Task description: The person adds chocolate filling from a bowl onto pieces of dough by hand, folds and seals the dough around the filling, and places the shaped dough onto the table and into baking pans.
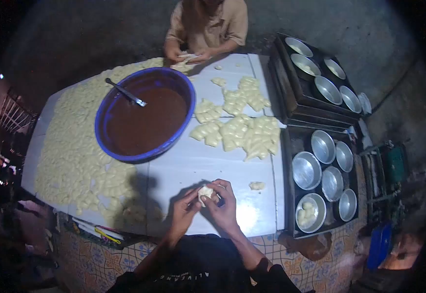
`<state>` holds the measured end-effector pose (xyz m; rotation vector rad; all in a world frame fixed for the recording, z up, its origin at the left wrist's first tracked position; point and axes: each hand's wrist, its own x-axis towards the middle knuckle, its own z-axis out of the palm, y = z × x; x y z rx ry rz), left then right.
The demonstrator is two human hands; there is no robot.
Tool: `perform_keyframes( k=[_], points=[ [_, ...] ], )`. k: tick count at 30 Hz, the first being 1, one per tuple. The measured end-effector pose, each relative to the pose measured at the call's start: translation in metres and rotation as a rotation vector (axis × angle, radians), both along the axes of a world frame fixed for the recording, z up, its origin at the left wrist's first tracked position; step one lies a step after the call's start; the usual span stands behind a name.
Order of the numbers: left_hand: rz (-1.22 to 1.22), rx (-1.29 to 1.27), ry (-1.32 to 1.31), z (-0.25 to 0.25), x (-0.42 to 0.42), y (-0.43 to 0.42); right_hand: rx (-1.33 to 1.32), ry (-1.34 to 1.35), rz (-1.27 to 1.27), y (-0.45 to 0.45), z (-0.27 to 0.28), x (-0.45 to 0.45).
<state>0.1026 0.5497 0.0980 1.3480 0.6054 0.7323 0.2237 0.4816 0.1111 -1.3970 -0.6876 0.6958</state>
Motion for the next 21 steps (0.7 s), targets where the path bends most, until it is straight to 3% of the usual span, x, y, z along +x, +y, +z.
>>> perform_keyframes(
  k=[1, 3, 4, 6, 7, 9, 10, 11, 13, 14, 15, 16, 17, 18, 19, 20, 21],
  points=[
    [0.047, 0.069, 0.015, 0.006, 0.0, 0.0, 0.082, 0.008, -0.048, 0.01, 0.001, -0.009],
    [0.202, 0.027, 0.009, -0.004, -0.004, -0.001, 0.044, 0.007, 0.021, 0.019, -0.005, -0.018],
    [0.302, 0.0, 0.017, -0.008, -0.007, 0.0, 0.057, -0.016, 0.204, 0.022, -0.022, -0.014],
    [0.438, -0.036, 0.0, 0.0, -0.01, 0.001, 0.075, -0.05, 0.192, 0.03, -0.019, -0.014],
    [0.451, -0.037, -0.002, 0.005, -0.012, 0.001, 0.087, -0.089, 0.164, 0.036, -0.017, -0.012],
    [0.322, 0.217, 0.202, 0.021, -0.016, 0.004, 0.111, -0.295, 0.163, 0.039, 0.006, -0.01],
    [0.158, -0.125, 0.067, -0.009, -0.022, 0.006, 0.212, -0.329, 0.29, 0.041, -0.002, -0.012],
    [-0.016, -0.612, -0.494, -0.011, -0.019, 0.011, 0.317, -0.362, 0.412, 0.044, -0.005, -0.016],
    [0.066, -1.037, -0.609, -0.009, -0.017, 0.01, 0.244, -0.352, 0.426, 0.046, -0.005, -0.017],
    [0.018, -1.014, -0.546, -0.002, -0.016, 0.009, 0.218, -0.155, 0.458, 0.047, 0.011, -0.015],
    [-0.164, -1.065, -0.642, 0.005, -0.016, 0.019, 0.19, 0.047, 0.489, 0.049, 0.02, -0.014],
    [-0.351, -1.009, -0.757, 0.012, -0.013, 0.033, 0.183, 0.223, 0.704, 0.051, -0.012, 0.009],
    [-0.538, -0.946, -0.866, 0.027, -0.008, 0.049, 0.25, 0.387, 0.703, 0.052, -0.019, 0.014],
    [-0.56, -0.889, -0.848, 0.02, -0.004, 0.07, 0.268, 0.447, 0.674, 0.051, -0.017, 0.012],
    [-0.531, -0.626, -0.747, 0.032, 0.0, 0.095, 0.286, 0.503, 0.649, 0.052, -0.015, 0.012],
    [-0.467, -0.46, -0.597, 0.018, -0.002, 0.131, 0.207, 0.434, 0.62, 0.052, -0.028, 0.017],
    [0.023, -0.258, -0.351, 0.037, 0.008, 0.152, 0.209, 0.427, 0.632, 0.054, -0.028, 0.017]
  ],
)
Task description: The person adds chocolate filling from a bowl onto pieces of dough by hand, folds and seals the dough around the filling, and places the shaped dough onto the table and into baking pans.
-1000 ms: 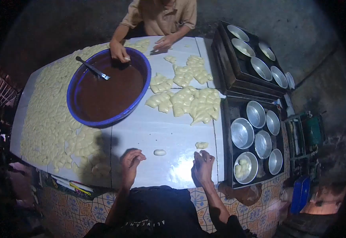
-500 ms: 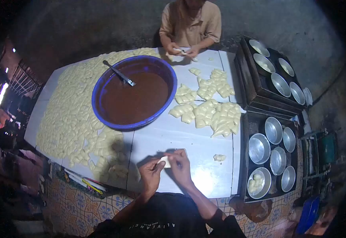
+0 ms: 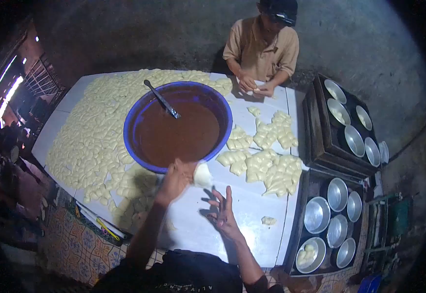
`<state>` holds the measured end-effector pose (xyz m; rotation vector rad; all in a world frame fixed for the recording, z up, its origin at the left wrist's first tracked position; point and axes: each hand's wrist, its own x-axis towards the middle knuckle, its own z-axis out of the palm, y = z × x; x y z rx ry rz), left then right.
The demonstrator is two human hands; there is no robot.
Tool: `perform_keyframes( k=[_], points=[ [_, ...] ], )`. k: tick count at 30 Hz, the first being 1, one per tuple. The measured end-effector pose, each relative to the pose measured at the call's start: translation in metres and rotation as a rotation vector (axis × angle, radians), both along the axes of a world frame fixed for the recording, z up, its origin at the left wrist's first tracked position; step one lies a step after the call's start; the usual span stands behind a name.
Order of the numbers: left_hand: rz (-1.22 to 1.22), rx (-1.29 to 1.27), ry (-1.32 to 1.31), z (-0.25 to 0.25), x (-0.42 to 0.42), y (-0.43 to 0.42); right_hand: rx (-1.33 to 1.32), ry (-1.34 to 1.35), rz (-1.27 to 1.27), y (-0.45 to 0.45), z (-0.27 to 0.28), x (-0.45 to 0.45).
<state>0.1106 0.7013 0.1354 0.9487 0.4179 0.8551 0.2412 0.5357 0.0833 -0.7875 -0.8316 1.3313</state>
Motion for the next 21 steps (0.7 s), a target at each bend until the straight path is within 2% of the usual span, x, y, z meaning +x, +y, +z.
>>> perform_keyframes(
  k=[1, 2, 3, 4, 6, 7, 9, 10, 12, 13, 14, 16, 18, 19, 20, 21],
  points=[
    [0.033, 0.137, 0.191, 0.033, 0.003, 0.025, -0.016, 0.021, -0.051, 0.003, 0.001, -0.001],
    [0.229, 0.513, 0.603, 0.042, 0.012, 0.056, -0.034, 0.041, -0.102, 0.005, 0.001, -0.002],
    [0.309, 0.629, 1.062, 0.044, 0.016, 0.066, -0.037, 0.036, -0.105, 0.005, -0.005, -0.003],
    [0.618, 0.887, 1.18, -0.04, 0.028, 0.107, 0.039, 0.119, -0.095, 0.006, -0.007, -0.007],
    [-0.428, 0.519, 1.276, -0.029, 0.013, 0.144, 0.016, 0.11, -0.118, 0.006, -0.019, -0.008],
    [-0.435, 0.529, 1.28, -0.013, 0.014, 0.137, 0.021, 0.116, -0.127, 0.008, -0.024, -0.006],
    [-0.099, 0.493, 1.249, 0.024, 0.012, 0.1, -0.024, 0.107, -0.161, 0.007, -0.032, -0.007],
    [-0.127, 0.492, 1.255, 0.014, 0.011, 0.084, -0.011, 0.166, -0.169, 0.006, -0.031, -0.007],
    [0.439, 1.103, 1.096, 0.004, 0.01, 0.052, -0.049, 0.085, -0.2, 0.011, -0.032, -0.007],
    [0.344, 0.883, 1.169, 0.01, 0.009, 0.045, -0.057, 0.107, -0.205, 0.013, -0.032, -0.008],
    [0.335, 0.88, 1.166, 0.021, 0.004, 0.035, -0.062, 0.128, -0.208, 0.016, -0.031, -0.01],
    [-0.112, 0.059, 0.575, 0.029, -0.01, 0.01, -0.102, 0.435, -0.145, 0.02, -0.028, -0.014],
    [-0.314, -0.363, 0.208, 0.017, -0.01, -0.024, -0.254, 0.722, -0.105, 0.02, -0.029, -0.02],
    [-0.3, -0.42, 0.205, 0.009, -0.013, -0.036, -0.248, 0.635, -0.183, 0.018, -0.027, -0.023],
    [-0.134, -0.403, 0.248, 0.003, -0.013, -0.051, -0.239, 0.548, -0.258, 0.018, -0.018, -0.027],
    [-0.008, -0.401, 0.319, 0.001, -0.011, -0.065, -0.362, 0.493, -0.341, 0.012, -0.021, -0.026]
  ],
)
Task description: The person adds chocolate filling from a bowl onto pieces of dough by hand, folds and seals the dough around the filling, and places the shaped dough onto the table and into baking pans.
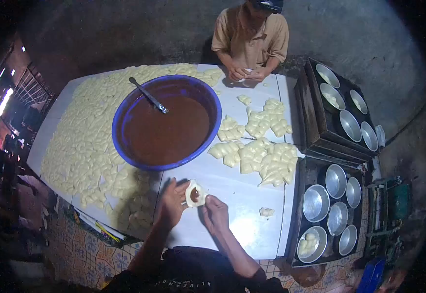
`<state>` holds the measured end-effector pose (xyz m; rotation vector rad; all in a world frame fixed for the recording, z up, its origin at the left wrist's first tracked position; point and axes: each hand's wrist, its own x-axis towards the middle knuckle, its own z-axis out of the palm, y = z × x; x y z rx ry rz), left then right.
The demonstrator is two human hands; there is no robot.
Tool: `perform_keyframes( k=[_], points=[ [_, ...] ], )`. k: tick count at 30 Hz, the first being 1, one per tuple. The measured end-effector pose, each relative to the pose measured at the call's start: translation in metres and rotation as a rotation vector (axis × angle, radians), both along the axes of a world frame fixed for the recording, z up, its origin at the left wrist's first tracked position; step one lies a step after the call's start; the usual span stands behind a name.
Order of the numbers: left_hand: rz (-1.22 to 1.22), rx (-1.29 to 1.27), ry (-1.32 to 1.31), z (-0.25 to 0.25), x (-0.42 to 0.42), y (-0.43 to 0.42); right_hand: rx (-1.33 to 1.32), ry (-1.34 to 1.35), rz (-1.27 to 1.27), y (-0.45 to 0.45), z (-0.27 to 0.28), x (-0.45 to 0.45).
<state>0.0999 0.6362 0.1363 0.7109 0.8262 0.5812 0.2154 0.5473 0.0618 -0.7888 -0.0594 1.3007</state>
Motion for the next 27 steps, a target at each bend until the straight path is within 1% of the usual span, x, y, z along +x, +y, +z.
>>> perform_keyframes(
  k=[1, 2, 3, 4, 5, 6, 7, 9, 10, 11, 12, 13, 15, 16, 17, 19, 20, 21, 22, 23, 24, 25, 26, 27],
  points=[
    [0.104, 0.02, 0.093, 0.001, 0.001, -0.012, -0.005, -0.166, -0.002, -0.004, -0.003, 0.0],
    [0.093, -0.042, 0.077, 0.007, 0.0, -0.02, 0.011, -0.53, -0.035, -0.007, 0.008, -0.007],
    [0.11, -0.087, -0.002, 0.005, -0.002, -0.027, 0.031, -0.897, -0.067, -0.01, 0.02, -0.012],
    [0.052, 0.027, 0.046, -0.006, -0.006, -0.031, 0.031, -0.9, -0.062, -0.016, 0.022, -0.011],
    [-0.012, 0.143, 0.096, -0.009, -0.008, -0.034, 0.055, -1.271, -0.009, -0.022, 0.024, -0.009],
    [-0.044, 0.371, 0.158, -0.011, -0.01, -0.04, 0.078, -1.644, 0.047, -0.027, 0.025, -0.005],
    [-0.075, 0.601, 0.218, -0.012, -0.012, -0.044, 0.076, -1.648, 0.042, -0.028, 0.026, -0.001],
    [-0.079, 0.584, 0.219, -0.017, -0.013, -0.049, 0.223, -1.401, -0.078, -0.029, 0.028, 0.005],
    [-0.107, 0.476, 0.151, -0.018, -0.014, -0.051, 0.152, -1.054, -0.131, -0.029, 0.025, 0.003],
    [-0.137, 0.37, 0.084, -0.015, -0.014, -0.052, 0.238, -0.747, -0.223, -0.027, 0.033, 0.001],
    [-0.136, 0.349, 0.029, -0.008, -0.014, -0.054, 0.218, -0.827, -0.148, -0.029, 0.031, 0.009],
    [-0.145, 0.346, 0.028, -0.009, -0.014, -0.055, 0.195, -0.907, -0.069, -0.033, 0.029, 0.017],
    [-0.126, 0.377, 0.023, -0.017, -0.013, -0.056, 0.251, -1.068, 0.055, -0.036, 0.042, 0.014],
    [-0.132, 0.233, 0.054, -0.03, -0.013, -0.055, 0.195, -1.189, 0.092, -0.042, 0.053, 0.006],
    [-0.138, 0.23, 0.054, -0.033, -0.012, -0.058, 0.173, -1.3, 0.184, -0.049, 0.044, 0.01],
    [0.046, 0.235, 0.025, -0.036, -0.005, -0.068, 0.073, -1.179, 0.255, -0.056, 0.022, 0.016],
    [0.071, 0.269, 0.098, -0.031, -0.002, -0.073, 0.064, -1.175, 0.251, -0.058, 0.017, 0.015],
    [0.062, 0.265, 0.101, -0.037, -0.003, -0.072, -0.016, -1.047, 0.238, -0.059, 0.014, 0.015],
    [-0.072, 0.473, 0.27, -0.05, -0.007, -0.07, -0.097, -0.917, 0.224, -0.062, 0.01, 0.013],
    [-0.209, 0.679, 0.436, -0.055, -0.008, -0.07, -0.109, -0.913, 0.221, -0.062, 0.015, 0.012],
    [-0.163, 0.8, 0.272, -0.06, -0.008, -0.071, -0.109, -1.025, 0.184, -0.06, 0.023, 0.011],
    [-0.168, 0.796, 0.269, -0.064, -0.009, -0.071, -0.108, -1.137, 0.147, -0.058, 0.027, 0.012],
    [-0.155, 0.668, 0.077, -0.053, -0.009, -0.068, 0.022, -0.866, 0.405, -0.061, 0.002, 0.027],
    [-0.139, 0.536, -0.109, -0.041, -0.01, -0.067, -0.027, -0.478, 0.628, -0.061, 0.009, 0.033]
  ],
)
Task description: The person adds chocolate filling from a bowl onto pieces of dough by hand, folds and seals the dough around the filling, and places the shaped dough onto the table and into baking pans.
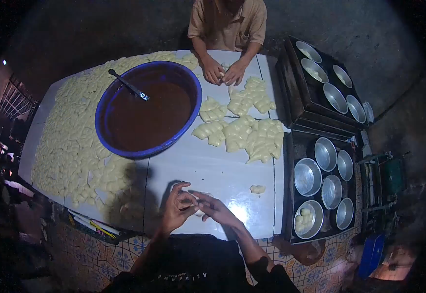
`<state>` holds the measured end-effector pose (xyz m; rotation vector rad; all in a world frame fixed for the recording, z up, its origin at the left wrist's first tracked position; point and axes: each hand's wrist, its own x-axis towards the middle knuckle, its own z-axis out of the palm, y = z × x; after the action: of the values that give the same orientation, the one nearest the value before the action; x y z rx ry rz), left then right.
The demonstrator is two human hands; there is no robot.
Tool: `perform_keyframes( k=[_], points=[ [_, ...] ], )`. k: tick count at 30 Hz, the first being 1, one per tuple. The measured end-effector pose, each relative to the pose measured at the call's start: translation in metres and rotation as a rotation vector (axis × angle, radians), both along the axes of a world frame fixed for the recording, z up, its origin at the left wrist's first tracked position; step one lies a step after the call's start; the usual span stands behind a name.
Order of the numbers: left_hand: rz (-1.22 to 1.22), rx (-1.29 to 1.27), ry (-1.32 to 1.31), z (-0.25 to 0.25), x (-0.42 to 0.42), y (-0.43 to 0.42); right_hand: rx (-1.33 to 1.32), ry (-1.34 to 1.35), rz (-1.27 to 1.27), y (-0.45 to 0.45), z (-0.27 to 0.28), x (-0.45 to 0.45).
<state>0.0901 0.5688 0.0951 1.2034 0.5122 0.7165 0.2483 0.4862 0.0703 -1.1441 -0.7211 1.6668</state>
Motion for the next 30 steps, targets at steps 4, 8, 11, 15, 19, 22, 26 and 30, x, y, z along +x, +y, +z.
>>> perform_keyframes(
  k=[4, 8, 11, 15, 19, 22, 26, 30],
  points=[
    [0.227, 0.151, 0.041, -0.01, 0.001, 0.005, 0.13, -0.524, -0.062, 0.013, 0.005, 0.008],
    [0.265, -0.269, 0.298, -0.029, 0.006, 0.015, 0.081, -0.621, -0.124, 0.032, -0.038, 0.023],
    [0.205, -0.317, 0.357, -0.044, 0.008, 0.01, 0.149, -0.71, -0.269, 0.029, -0.049, 0.018],
    [0.112, -0.322, 0.319, -0.06, 0.012, 0.002, 0.233, -0.851, -0.175, 0.019, -0.039, 0.023],
    [0.247, -0.168, 0.426, -0.04, 0.009, 0.003, 0.257, -1.229, -0.48, -0.006, -0.025, 0.057],
    [0.373, -0.161, 0.342, -0.034, -0.003, 0.009, -0.112, -1.768, -0.776, -0.035, -0.033, 0.081],
    [0.131, -0.155, 0.298, -0.032, 0.002, 0.001, -0.073, -1.235, -0.622, -0.041, -0.046, 0.081],
    [0.063, -0.084, 0.162, -0.019, 0.023, -0.011, 0.235, -0.74, -0.488, -0.017, 0.008, 0.024]
  ],
)
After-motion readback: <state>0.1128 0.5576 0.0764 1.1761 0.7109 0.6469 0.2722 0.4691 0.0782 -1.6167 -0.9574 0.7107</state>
